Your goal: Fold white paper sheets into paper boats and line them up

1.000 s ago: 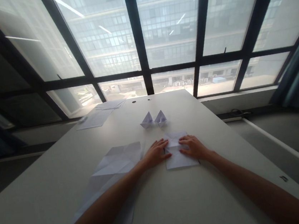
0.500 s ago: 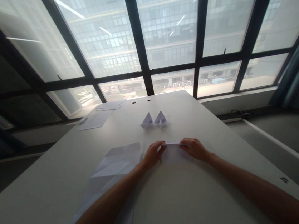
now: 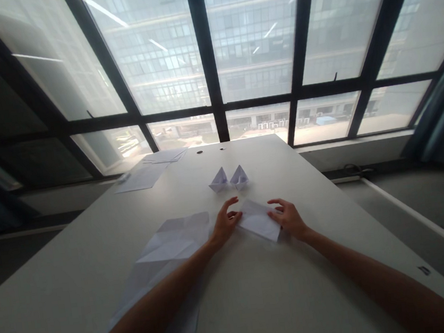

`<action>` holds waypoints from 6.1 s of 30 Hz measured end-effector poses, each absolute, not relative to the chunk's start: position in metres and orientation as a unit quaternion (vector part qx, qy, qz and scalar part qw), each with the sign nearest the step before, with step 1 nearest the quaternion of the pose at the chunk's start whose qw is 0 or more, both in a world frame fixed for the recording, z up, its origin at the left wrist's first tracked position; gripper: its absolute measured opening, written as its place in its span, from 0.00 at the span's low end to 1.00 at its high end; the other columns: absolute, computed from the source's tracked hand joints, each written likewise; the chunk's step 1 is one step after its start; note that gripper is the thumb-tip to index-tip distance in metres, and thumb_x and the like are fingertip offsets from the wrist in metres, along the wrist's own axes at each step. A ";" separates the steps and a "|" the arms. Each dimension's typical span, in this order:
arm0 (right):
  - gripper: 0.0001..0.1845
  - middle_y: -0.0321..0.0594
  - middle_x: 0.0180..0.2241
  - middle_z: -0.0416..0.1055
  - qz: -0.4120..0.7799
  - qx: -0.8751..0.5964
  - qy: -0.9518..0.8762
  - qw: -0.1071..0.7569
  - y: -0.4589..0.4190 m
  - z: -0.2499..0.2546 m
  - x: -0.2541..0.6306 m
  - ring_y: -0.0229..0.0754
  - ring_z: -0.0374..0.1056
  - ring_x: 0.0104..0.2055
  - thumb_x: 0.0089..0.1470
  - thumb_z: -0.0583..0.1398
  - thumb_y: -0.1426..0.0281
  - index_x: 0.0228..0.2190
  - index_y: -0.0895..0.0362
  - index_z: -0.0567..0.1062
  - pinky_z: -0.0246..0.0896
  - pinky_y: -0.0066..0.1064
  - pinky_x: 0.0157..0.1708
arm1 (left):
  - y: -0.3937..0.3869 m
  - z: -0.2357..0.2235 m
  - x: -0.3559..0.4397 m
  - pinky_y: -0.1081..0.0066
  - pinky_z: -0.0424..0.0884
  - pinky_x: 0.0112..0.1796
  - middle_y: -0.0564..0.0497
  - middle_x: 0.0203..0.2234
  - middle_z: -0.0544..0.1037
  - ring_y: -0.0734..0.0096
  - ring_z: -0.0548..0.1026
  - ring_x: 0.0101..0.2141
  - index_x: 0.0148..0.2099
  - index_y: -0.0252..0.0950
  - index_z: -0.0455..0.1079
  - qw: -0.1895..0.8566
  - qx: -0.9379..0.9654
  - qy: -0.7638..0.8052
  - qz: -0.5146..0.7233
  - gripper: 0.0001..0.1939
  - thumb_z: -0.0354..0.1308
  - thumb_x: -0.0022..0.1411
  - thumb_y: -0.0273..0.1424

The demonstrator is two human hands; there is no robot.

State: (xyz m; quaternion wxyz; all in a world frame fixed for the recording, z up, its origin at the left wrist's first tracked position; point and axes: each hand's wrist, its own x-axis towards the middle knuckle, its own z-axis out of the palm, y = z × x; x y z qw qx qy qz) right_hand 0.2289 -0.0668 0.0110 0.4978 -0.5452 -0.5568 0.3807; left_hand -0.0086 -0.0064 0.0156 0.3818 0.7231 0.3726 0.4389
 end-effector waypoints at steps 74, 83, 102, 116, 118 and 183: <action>0.50 0.48 0.69 0.36 0.134 -0.443 -0.880 0.103 -0.080 0.022 0.232 0.51 0.31 0.71 0.58 0.50 0.42 0.68 0.56 0.39 0.19 0.50 0.66 | -0.029 0.023 -0.008 0.52 0.38 0.64 0.46 0.69 0.41 0.53 0.40 0.68 0.73 0.42 0.33 0.081 0.963 0.254 0.047 0.48 0.46 0.61 0.61; 0.55 0.47 0.70 0.31 0.150 -0.421 -0.891 0.082 -0.077 0.022 0.236 0.53 0.28 0.71 0.54 0.52 0.40 0.68 0.55 0.35 0.15 0.50 0.66 | -0.028 0.023 -0.008 0.52 0.39 0.64 0.46 0.69 0.41 0.53 0.40 0.68 0.73 0.42 0.32 0.082 0.964 0.248 0.047 0.49 0.47 0.61 0.60; 0.40 0.45 0.69 0.40 0.134 -0.457 -0.870 0.129 -0.076 0.014 0.232 0.49 0.34 0.71 0.63 0.50 0.52 0.68 0.56 0.44 0.25 0.48 0.67 | -0.029 0.024 -0.009 0.53 0.38 0.64 0.47 0.69 0.41 0.53 0.41 0.68 0.73 0.44 0.33 0.089 0.962 0.255 0.045 0.48 0.47 0.62 0.60; 0.40 0.46 0.69 0.40 0.128 -0.455 -0.872 0.128 -0.076 0.014 0.233 0.47 0.34 0.71 0.63 0.49 0.52 0.68 0.58 0.45 0.25 0.47 0.67 | -0.029 0.025 -0.010 0.53 0.39 0.64 0.47 0.69 0.42 0.52 0.42 0.68 0.73 0.44 0.35 0.098 0.960 0.256 0.051 0.47 0.48 0.61 0.59; 0.40 0.46 0.69 0.40 0.128 -0.455 -0.872 0.128 -0.077 0.015 0.232 0.47 0.34 0.71 0.63 0.49 0.52 0.68 0.57 0.46 0.25 0.47 0.67 | -0.030 0.025 -0.010 0.52 0.39 0.64 0.47 0.69 0.43 0.52 0.42 0.68 0.73 0.44 0.35 0.098 0.960 0.256 0.052 0.47 0.48 0.61 0.59; 0.15 0.45 0.43 0.72 0.122 -0.450 -0.852 0.238 -0.080 0.021 0.221 0.49 0.67 0.46 0.57 0.60 0.63 0.45 0.53 0.78 0.61 0.39 0.49 | -0.027 0.021 -0.005 0.54 0.61 0.54 0.47 0.50 0.71 0.53 0.66 0.53 0.66 0.45 0.56 0.080 0.861 0.409 0.292 0.35 0.62 0.58 0.30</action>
